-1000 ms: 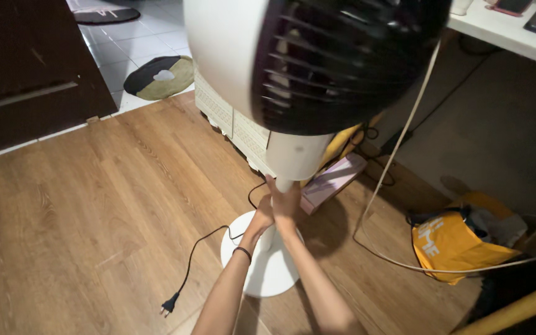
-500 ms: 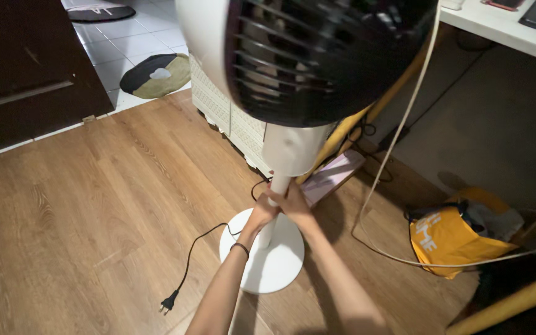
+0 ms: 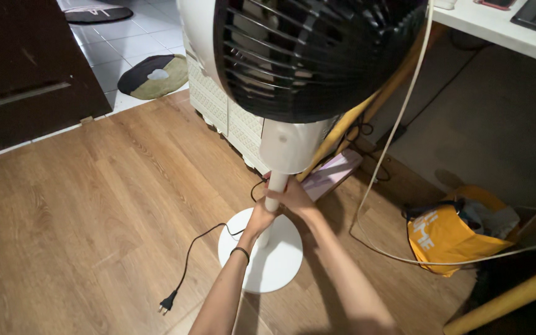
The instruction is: The person disassembles a standing fan by removing the fan head and stand pole, then reassembles it by inserting the pole into the base, attaching the fan head, and securing it with a knob. The person also wraps the power cord around the stand and plugs it in.
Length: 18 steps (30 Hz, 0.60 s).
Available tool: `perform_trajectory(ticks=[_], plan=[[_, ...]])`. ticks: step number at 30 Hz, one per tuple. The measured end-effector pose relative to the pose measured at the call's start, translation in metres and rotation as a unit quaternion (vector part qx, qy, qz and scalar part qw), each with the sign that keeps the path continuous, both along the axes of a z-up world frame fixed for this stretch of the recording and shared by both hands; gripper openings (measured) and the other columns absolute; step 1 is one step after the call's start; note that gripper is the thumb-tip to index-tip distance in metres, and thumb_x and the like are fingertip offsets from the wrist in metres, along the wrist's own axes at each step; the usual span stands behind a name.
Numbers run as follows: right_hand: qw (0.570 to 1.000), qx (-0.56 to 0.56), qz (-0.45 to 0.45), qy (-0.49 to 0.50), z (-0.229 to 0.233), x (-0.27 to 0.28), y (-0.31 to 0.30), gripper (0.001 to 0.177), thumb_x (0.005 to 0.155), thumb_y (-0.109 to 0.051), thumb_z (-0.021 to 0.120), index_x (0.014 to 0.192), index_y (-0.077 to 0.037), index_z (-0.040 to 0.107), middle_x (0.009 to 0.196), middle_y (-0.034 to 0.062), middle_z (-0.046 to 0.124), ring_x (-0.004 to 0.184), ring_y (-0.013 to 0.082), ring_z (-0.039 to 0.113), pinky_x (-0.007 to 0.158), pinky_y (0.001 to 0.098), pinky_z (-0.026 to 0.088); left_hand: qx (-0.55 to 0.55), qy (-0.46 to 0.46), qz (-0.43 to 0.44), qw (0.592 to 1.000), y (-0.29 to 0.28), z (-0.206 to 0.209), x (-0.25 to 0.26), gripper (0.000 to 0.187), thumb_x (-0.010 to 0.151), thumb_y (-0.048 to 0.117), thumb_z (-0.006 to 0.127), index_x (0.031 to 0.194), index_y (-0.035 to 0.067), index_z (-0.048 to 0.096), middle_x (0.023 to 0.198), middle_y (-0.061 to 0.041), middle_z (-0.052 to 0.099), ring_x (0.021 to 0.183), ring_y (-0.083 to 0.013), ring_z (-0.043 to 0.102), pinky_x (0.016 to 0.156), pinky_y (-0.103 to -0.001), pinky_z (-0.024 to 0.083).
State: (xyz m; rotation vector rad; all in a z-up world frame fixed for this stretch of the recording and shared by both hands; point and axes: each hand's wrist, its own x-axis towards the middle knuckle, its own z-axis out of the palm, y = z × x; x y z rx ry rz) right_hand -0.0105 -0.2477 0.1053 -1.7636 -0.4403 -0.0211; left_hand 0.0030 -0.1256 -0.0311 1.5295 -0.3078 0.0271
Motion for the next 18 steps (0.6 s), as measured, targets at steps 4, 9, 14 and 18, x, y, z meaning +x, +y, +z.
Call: perform_trajectory(ticks=[4, 9, 14, 18], plan=[[0.994, 0.088, -0.059, -0.004, -0.011, 0.006, 0.014, 0.041, 0.079, -0.016, 0.085, 0.109, 0.000, 0.063, 0.096, 0.0065, 0.067, 0.086, 0.0169, 0.065, 0.076, 0.0335, 0.055, -0.003, 0.021, -0.021, 1.000, 0.003, -0.003, 0.000, 0.036, 0.080, 0.006, 0.076, 0.113, -0.006, 0.068, 0.104, -0.017, 0.076, 0.095, -0.0256, 0.072, 0.084, -0.037, 0.059], [0.980, 0.094, -0.134, -0.115, -0.032, 0.013, 0.027, 0.026, 0.081, -0.012, 0.078, 0.101, -0.001, 0.064, 0.089, 0.0068, 0.068, 0.081, 0.0151, 0.065, 0.073, 0.0319, 0.054, 0.017, 0.028, -0.067, 0.997, 0.011, 0.000, 0.007, 0.045, 0.080, 0.010, 0.078, 0.121, -0.003, 0.065, 0.111, -0.013, 0.075, 0.104, -0.0223, 0.071, 0.088, -0.035, 0.058], [0.964, 0.136, -0.209, -0.091, -0.038, 0.012, 0.044, 0.016, 0.081, -0.010, 0.075, 0.087, 0.002, 0.066, 0.079, 0.0084, 0.069, 0.071, 0.0185, 0.065, 0.065, 0.0359, 0.053, 0.017, 0.072, -0.122, 0.990, 0.017, -0.007, 0.022, 0.057, 0.086, 0.017, 0.068, 0.139, 0.003, 0.051, 0.126, -0.014, 0.067, 0.113, -0.0217, 0.065, 0.091, -0.036, 0.058], [0.944, 0.130, -0.281, -0.114, -0.032, 0.007, 0.055, 0.019, 0.081, -0.012, 0.075, 0.089, 0.003, 0.066, 0.078, 0.0095, 0.069, 0.070, 0.0198, 0.066, 0.065, 0.0371, 0.052, 0.067, -0.017, -0.166, 0.984, 0.020, -0.019, 0.047, 0.056, 0.089, 0.016, 0.072, 0.139, -0.001, 0.052, 0.133, -0.017, 0.065, 0.123, -0.0220, 0.059, 0.103, -0.035, 0.047]])
